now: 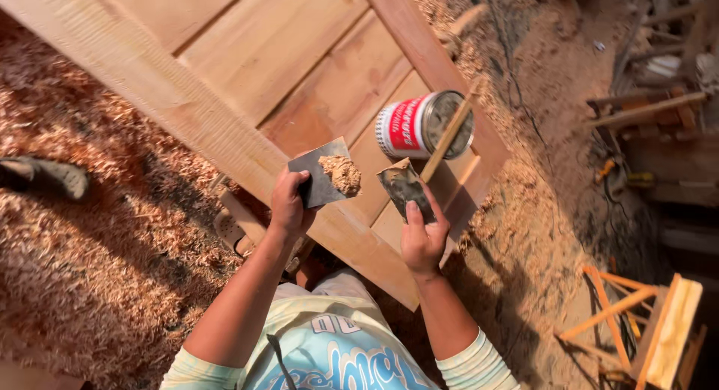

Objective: The person uses a putty knife to apply a thick paste into the grooves of a wooden door. They spread the paste evenly and then scrape off the excess with a second tool. The person also cleans the tools on a rag.

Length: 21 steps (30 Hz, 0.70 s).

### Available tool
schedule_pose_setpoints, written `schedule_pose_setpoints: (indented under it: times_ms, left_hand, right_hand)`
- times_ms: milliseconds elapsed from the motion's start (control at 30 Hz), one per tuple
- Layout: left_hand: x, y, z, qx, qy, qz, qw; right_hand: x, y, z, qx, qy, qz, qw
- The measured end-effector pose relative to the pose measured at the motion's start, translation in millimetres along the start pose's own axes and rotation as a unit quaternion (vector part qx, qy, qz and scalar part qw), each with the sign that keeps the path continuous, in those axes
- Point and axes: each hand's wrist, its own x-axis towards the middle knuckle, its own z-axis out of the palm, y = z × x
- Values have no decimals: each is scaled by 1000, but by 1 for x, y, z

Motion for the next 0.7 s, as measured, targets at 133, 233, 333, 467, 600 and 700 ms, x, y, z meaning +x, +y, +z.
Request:
schedule_pose_setpoints:
  times_ms: [133, 233, 333, 467, 600, 700]
  left_hand:
    - [-8, -39, 70, 30, -31, -64, 997]
    - [-29, -64, 105, 36, -63, -114, 991]
    - [-52, -91, 124, 60, -93, -144, 983]
    - [-86, -141, 131, 90, -111, -187, 972]
    - [-121, -212, 123, 127, -130, -247, 952]
    - [-152, -275, 107, 153, -127, -276, 941]
  right_hand:
    - [-55, -42, -24, 86, 104, -11, 991]
    - [-84, -53, -39, -63, 139, -124, 980]
    - [-114, -54, -61, -195, 187, -106, 957]
    - [-158, -38, -98, -241, 232, -101, 937]
    - [-222, -4, -163, -315, 234, -123, 911]
    - [-284, 42, -227, -396, 190, -89, 894]
